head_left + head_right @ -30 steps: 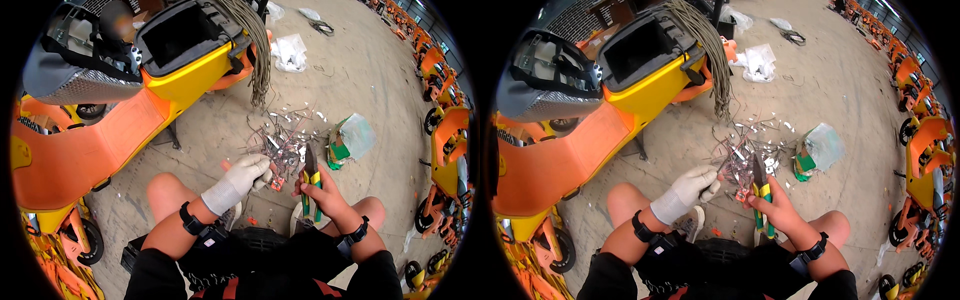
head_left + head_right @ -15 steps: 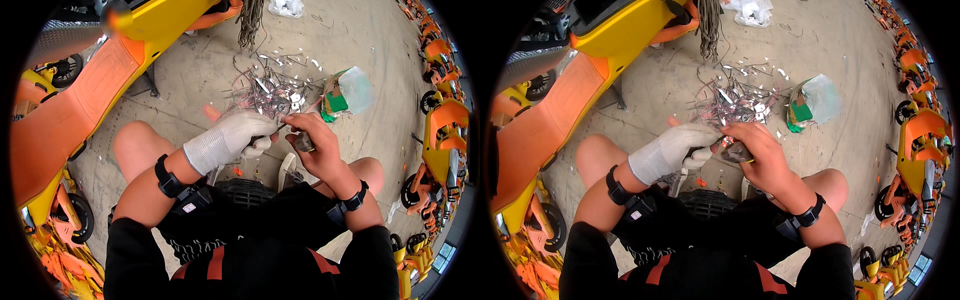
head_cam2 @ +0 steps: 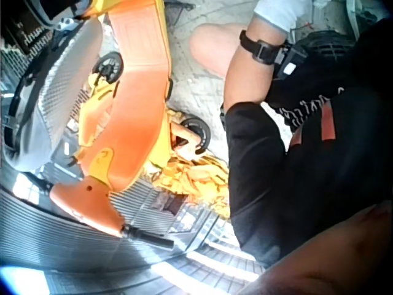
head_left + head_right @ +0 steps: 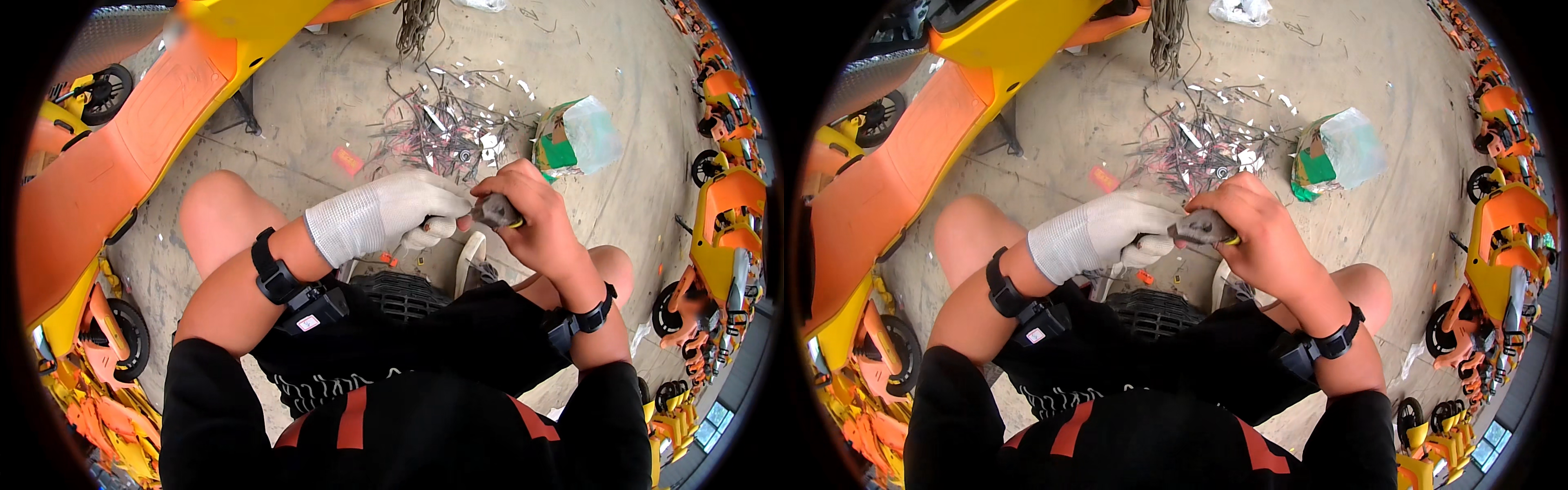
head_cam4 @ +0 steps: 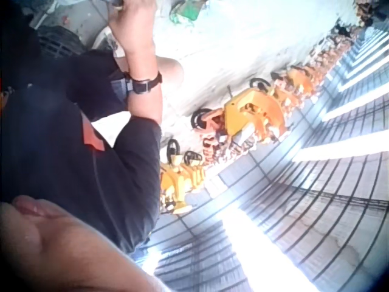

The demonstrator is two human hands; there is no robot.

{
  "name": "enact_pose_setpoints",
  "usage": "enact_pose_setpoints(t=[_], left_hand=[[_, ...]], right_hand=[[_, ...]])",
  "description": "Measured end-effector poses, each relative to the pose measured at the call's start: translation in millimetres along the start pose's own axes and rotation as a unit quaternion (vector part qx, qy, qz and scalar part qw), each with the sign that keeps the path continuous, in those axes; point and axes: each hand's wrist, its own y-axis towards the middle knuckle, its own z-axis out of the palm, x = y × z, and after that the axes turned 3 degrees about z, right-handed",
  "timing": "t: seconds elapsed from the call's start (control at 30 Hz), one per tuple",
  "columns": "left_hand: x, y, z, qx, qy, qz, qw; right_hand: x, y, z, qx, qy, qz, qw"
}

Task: The person uses pliers to strip insulation from wires and connects them to a small component while sitting in an industrial workshop area.

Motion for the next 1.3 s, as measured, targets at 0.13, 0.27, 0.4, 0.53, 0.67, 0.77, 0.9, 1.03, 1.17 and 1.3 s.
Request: enact_pose_setpoints(t=[0.13, 0.27, 0.4, 0.53, 0.67, 0.77, 0.9, 1.03, 1.17, 1.3], left_hand=[[-11.8, -3.1, 8.8, -0.028, 0.214, 0.030, 0.976], [-14.4, -5.4, 12.5, -0.062, 0.374, 0.074, 0.922], [-9.3, -3.8, 7.6, -0.068, 0.434, 0.099, 0.893], [-4.6, -4.4, 4.5, -0.051, 0.433, 0.106, 0.894], [-7.9, -5.9, 4.4, -0.059, 0.434, 0.081, 0.895], [-4.5, -7.4, 1.9, -0.073, 0.438, 0.081, 0.892], [-6.4, -6.8, 4.3, -0.064, 0.421, 0.039, 0.904], [-6.4, -7.9, 4.5, -0.062, 0.401, 0.035, 0.913], [-3.0, -6.6, 1.8, -0.055, 0.373, 0.021, 0.926], [-6.3, -6.4, 6.8, -0.061, 0.403, 0.024, 0.913]], right_hand=[[3.0, -3.1, -4.3, 0.032, 0.054, 0.064, 0.996], [7.2, -1.0, -6.8, 0.054, 0.072, 0.071, 0.993], [4.4, -3.2, -5.4, 0.076, 0.100, 0.126, 0.984], [7.5, -4.0, -3.9, 0.111, 0.183, 0.221, 0.951], [2.4, -5.4, 1.1, 0.115, 0.246, 0.256, 0.928], [4.0, -6.0, 3.5, 0.104, 0.255, 0.248, 0.929], [2.7, -6.8, 5.3, 0.104, 0.248, 0.245, 0.931], [4.7, -4.6, 1.4, 0.113, 0.229, 0.246, 0.935], [7.2, -4.3, -3.1, 0.131, 0.189, 0.247, 0.941], [2.9, -8.6, 1.3, 0.108, 0.158, 0.203, 0.960]])
